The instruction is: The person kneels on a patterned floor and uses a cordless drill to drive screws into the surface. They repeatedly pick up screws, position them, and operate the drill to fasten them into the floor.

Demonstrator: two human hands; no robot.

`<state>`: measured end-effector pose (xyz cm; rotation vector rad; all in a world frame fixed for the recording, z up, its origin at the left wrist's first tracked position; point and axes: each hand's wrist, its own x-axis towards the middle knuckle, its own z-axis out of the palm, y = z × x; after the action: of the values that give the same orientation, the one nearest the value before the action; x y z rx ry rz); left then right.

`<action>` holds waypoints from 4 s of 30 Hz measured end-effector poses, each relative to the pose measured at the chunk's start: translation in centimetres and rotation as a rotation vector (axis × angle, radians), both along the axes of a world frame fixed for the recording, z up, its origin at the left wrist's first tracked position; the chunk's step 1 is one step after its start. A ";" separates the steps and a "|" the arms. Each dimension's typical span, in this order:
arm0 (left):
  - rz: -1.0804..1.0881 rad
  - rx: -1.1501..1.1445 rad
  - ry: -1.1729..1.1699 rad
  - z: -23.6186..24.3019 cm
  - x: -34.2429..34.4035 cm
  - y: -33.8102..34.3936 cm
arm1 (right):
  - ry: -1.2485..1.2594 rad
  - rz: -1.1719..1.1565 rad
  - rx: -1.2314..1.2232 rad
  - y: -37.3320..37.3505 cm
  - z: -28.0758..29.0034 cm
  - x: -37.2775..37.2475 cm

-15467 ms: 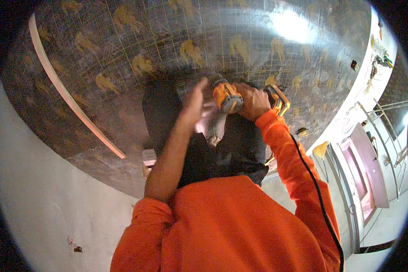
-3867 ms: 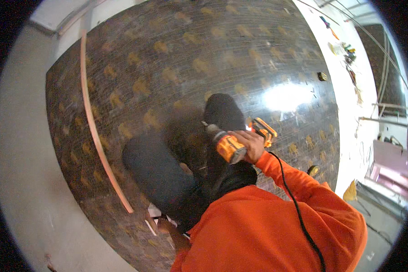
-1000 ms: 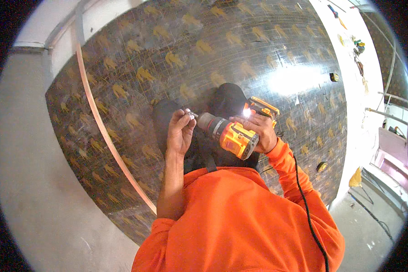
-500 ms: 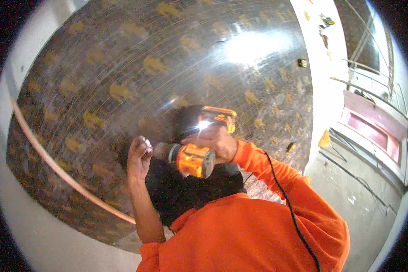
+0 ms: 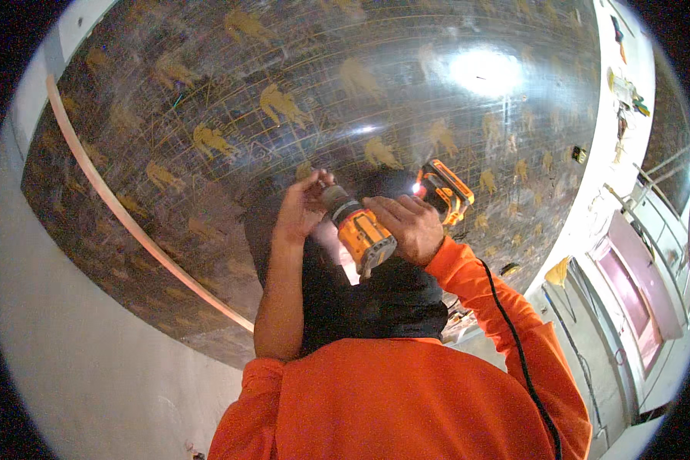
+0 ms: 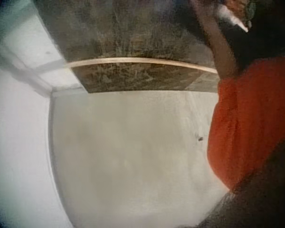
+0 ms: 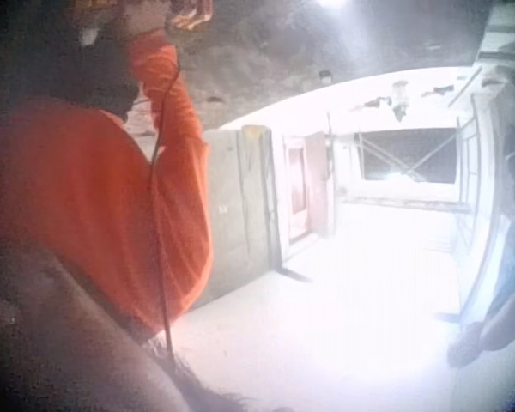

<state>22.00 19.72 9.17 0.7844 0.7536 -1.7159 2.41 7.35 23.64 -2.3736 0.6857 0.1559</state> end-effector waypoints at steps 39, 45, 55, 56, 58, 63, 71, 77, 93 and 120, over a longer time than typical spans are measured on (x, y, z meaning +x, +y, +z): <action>-0.008 0.362 -0.161 -6.2 -4.2 -3.2 | 0.391 -0.179 0.134 -0.6 -2.1 5.5; 0.016 0.230 -0.027 -4.8 -3.1 -4.3 | 0.494 -0.191 0.165 -0.5 -1.7 6.2; -0.092 0.177 -0.240 9.6 -2.0 -5.0 | 0.511 -0.250 0.142 -0.6 -1.7 6.1; -0.051 0.204 -0.086 9.6 -1.8 -5.1 | 0.505 -0.252 0.146 -0.6 -1.6 6.1; -0.104 0.234 -0.122 9.0 -1.8 -5.3 | 0.516 -0.265 0.163 -0.7 -1.5 6.3; -0.098 0.269 -0.102 7.9 -2.2 -4.8 | 0.560 -0.250 0.200 -0.9 -1.8 6.5; -0.116 0.178 -0.146 7.5 -2.3 -4.4 | 0.592 -0.224 0.144 -0.6 -1.7 6.5; -0.141 0.209 -0.169 7.3 -2.3 -4.4 | 0.640 -0.236 0.197 -0.8 -1.4 6.9; -0.207 0.185 -0.180 6.6 -1.9 -3.5 | 0.664 -0.198 0.168 -0.4 -1.7 7.0; -0.065 0.176 -0.099 7.3 -2.4 -2.8 | 0.592 -0.082 0.078 -0.2 -1.7 6.1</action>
<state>19.62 16.92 16.51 1.0176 0.8267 -1.6700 8.50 7.14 21.92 -2.2191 1.0212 0.8547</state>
